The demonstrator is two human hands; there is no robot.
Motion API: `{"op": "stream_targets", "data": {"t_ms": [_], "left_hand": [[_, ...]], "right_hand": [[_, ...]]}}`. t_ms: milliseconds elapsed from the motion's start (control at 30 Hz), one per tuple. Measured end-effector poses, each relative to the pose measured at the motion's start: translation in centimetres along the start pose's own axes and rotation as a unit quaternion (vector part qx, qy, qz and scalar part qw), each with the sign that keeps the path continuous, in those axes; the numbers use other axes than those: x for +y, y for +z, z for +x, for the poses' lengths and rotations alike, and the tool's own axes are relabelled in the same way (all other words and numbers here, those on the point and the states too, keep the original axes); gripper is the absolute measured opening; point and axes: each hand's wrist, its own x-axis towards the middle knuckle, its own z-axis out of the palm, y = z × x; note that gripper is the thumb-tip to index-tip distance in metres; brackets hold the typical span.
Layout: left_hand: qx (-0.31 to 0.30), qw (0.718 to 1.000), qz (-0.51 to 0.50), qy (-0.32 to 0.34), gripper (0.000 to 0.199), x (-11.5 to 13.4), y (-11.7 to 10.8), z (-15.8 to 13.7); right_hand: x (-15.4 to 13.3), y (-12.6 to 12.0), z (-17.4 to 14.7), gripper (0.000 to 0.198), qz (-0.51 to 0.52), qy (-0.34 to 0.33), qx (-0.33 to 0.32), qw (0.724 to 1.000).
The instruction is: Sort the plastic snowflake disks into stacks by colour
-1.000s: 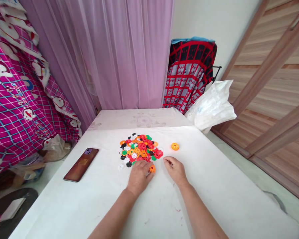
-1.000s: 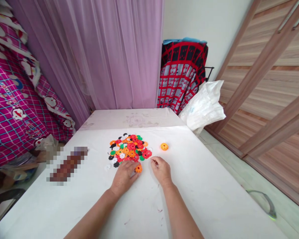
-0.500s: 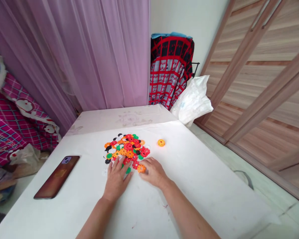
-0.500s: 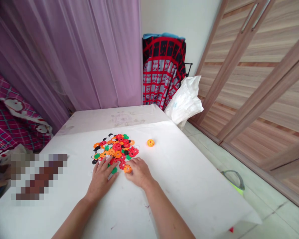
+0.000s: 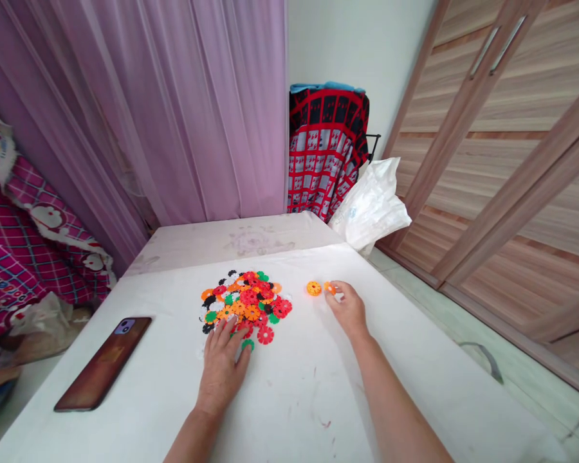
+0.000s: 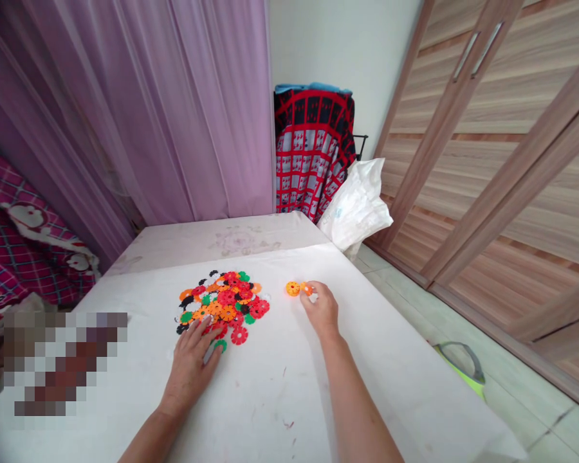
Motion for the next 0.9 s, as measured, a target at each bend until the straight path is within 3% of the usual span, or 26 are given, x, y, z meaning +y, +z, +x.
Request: {"op": "stream_targets", "data": {"t_ms": [300, 600, 767, 900], "left_hand": [[0.021, 1.000, -0.013, -0.009, 0.030, -0.1, 0.1, 0.1], [0.033, 0.999, -0.020, -0.014, 0.030, -0.1, 0.1, 0.2], [0.037, 0.999, -0.032, -0.019, 0.031, 0.0, 0.0, 0.3], [0.043, 0.998, -0.040, -0.040, 0.031, -0.2, -0.1, 0.3]], "right_hand": [[0.1, 2.5, 2.3, 0.016, -0.090, -0.091, -0.089, 0.988], [0.0, 2.3, 2.4, 0.015, -0.136, -0.118, -0.098, 0.979], [-1.5, 1.9, 0.8, 0.018, -0.101, -0.138, -0.067, 0.983], [-3.5, 3.6, -2.1, 0.019, -0.047, -0.174, -0.129, 0.975]]}}
